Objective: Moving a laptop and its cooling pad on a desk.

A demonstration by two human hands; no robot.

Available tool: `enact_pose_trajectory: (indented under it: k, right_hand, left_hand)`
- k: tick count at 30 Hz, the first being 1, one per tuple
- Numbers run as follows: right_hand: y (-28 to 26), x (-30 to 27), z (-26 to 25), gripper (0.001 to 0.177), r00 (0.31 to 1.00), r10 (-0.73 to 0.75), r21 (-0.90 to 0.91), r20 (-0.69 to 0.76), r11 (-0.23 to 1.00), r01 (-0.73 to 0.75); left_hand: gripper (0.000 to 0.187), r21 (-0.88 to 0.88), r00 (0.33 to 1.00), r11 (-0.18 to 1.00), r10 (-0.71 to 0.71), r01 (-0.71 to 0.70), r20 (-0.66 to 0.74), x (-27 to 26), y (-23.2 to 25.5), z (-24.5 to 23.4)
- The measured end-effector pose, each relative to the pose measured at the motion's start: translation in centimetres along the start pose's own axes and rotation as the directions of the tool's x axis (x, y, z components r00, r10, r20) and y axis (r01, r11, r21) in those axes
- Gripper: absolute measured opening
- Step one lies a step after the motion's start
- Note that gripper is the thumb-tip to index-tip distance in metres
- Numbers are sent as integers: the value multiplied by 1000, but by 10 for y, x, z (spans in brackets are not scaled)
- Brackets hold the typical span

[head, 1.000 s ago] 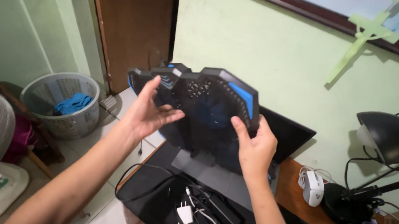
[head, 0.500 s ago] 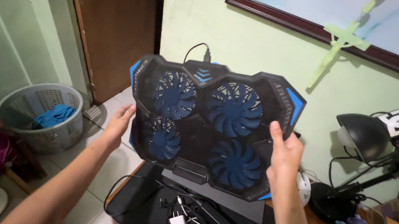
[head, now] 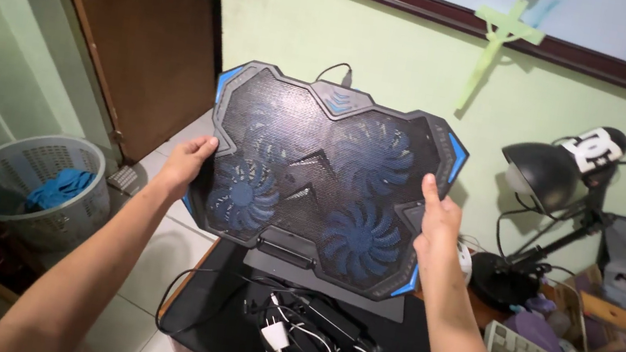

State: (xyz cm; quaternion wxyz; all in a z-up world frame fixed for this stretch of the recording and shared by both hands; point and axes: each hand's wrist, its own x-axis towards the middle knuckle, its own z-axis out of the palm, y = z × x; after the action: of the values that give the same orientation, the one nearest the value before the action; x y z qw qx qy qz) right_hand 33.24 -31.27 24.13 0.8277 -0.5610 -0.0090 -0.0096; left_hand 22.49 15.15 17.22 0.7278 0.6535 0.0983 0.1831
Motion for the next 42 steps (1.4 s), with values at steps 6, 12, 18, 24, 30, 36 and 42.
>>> enact_pose_trajectory:
  k: [6,12,18,24,30,36,42]
  right_hand:
    - [25,28,-19,42,997,-37,-81,-70,996,31]
    - [21,20,-19,40,1000,13,16,-25,1000,-13]
    - [9,-3,-20,42,994,83,-77,-65,993,-88]
    - [34,9,-50,46,995,97,-65,-19,993,-98]
    - [43,7,-71,48,976,150,-215,-155,960,-182]
    - [20,-33,-80,35,935,273,-11,228,961,-278]
    - [22,-95,-85,44,923,156,-151,351,983,-109]
  left_hand:
    - [36,15,998,999,-41,41,-41,-2,1,8]
    - [34,9,996,997,-76,77,-41,5,-15,8]
    - [47,87,972,970,-230,225,48,4,-9,9]
    - [59,31,899,920,-389,391,199,-2,1,19]
    - [62,45,864,912,-402,409,301,-10,-13,23]
    - [64,-5,766,786,-602,619,227,-32,-21,30]
    - [61,-4,769,802,-571,598,287,-58,-49,16]
